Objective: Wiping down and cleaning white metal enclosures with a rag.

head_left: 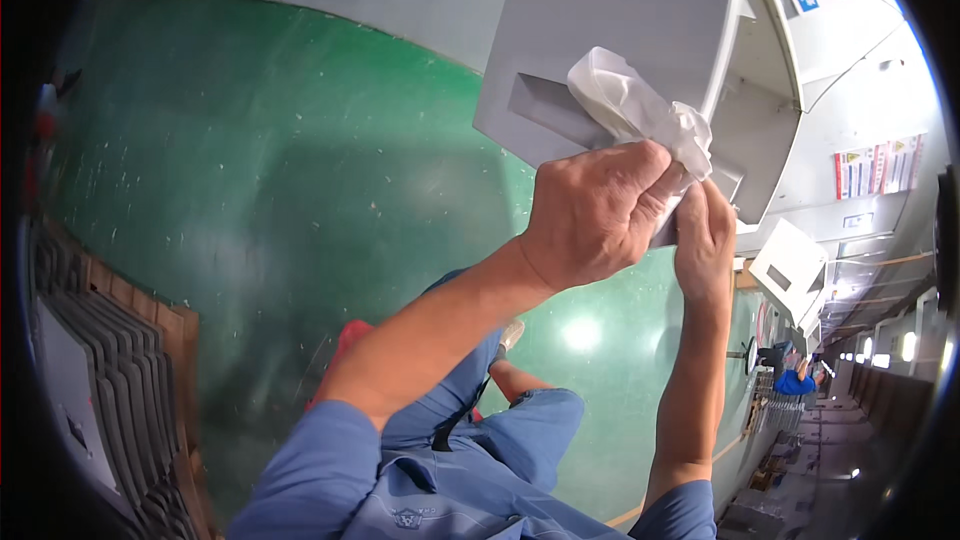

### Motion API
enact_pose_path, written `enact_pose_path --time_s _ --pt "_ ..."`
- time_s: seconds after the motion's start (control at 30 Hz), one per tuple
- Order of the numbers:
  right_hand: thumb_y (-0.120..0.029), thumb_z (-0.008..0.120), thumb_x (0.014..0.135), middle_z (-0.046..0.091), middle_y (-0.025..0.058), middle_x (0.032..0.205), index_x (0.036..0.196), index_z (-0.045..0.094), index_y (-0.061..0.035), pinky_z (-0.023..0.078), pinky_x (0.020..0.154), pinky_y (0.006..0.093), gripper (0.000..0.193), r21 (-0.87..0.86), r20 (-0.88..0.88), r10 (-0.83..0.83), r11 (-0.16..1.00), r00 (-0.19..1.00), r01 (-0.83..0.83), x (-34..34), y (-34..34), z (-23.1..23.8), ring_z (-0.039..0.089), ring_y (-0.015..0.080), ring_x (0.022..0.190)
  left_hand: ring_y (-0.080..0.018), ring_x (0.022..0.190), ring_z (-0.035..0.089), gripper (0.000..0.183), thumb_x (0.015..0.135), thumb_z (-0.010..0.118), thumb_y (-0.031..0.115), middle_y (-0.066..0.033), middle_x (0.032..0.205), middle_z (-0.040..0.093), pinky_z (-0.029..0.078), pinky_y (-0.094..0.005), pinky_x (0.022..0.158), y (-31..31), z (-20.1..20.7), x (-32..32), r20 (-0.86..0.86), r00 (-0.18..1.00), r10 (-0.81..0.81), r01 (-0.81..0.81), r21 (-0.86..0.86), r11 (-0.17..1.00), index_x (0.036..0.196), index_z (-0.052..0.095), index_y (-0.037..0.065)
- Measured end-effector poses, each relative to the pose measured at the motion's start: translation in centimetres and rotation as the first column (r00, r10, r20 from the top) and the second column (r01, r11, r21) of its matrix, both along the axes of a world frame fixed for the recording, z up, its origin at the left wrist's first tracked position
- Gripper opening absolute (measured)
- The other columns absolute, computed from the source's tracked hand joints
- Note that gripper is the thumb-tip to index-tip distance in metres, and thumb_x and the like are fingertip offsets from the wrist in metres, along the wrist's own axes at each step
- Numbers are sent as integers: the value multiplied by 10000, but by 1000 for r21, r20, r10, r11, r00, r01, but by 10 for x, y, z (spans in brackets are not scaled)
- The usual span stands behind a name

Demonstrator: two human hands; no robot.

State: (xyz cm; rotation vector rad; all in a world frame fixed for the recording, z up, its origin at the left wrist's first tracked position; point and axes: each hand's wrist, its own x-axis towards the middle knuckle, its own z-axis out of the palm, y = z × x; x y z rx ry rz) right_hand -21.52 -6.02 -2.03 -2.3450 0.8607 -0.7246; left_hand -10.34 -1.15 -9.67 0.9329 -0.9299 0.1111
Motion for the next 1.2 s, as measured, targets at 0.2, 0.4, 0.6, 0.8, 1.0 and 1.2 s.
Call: enact_pose_path --time_s 0.2,0.4,0.6,0.8,1.0,1.2 --pt "-291 471 1020 390 -5 611 774 522 8 311 528 274 390 28 -27 61 998 998 -61 -9 2 -6 365 90 587 -354 595 594 100 886 605 140 -136 673 589 452 -430 494 -9 -71 11 2 955 296 -275 375 886 835 550 74" --pt "-301 475 1021 318 18 610 708 426 -4 296 520 294 434 -64 -38 65 996 997 -67 -12 -10 -6 314 113 585 -437 633 582 205 974 457 248 -206 694 600 435 -513 541 -33 -119 39 -53 948 315 -177 735 654 913 545 73" --pt "-260 481 1021 327 10 602 710 437 -15 283 506 285 398 -121 -5 22 992 1000 -22 -20 -3 -1 310 102 576 -376 613 608 94 928 559 147 -169 703 603 466 -427 522 9 -28 -18 -66 995 81 -55 328 943 908 562 56" --pt "-229 474 1022 346 -3 586 699 452 -13 274 496 273 389 -92 -72 -60 994 996 53 -45 10 11 326 82 552 -367 620 594 77 912 573 128 -139 685 582 475 -414 522 5 -44 -45 -75 996 46 -32 174 984 866 552 70" --pt "-209 512 998 334 57 572 687 426 8 276 481 316 389 -203 -91 35 978 995 -53 -60 21 12 313 152 520 -271 580 589 173 964 509 177 -131 668 575 460 -353 551 7 -77 -46 -366 930 19 153 435 887 933 565 15" --pt "-184 514 982 331 87 576 693 421 10 294 482 335 360 -225 -66 -21 974 998 6 -62 47 23 323 212 496 -316 585 598 77 825 643 75 -99 684 599 478 -386 516 39 -4 -56 30 998 -48 46 47 998 862 576 77"
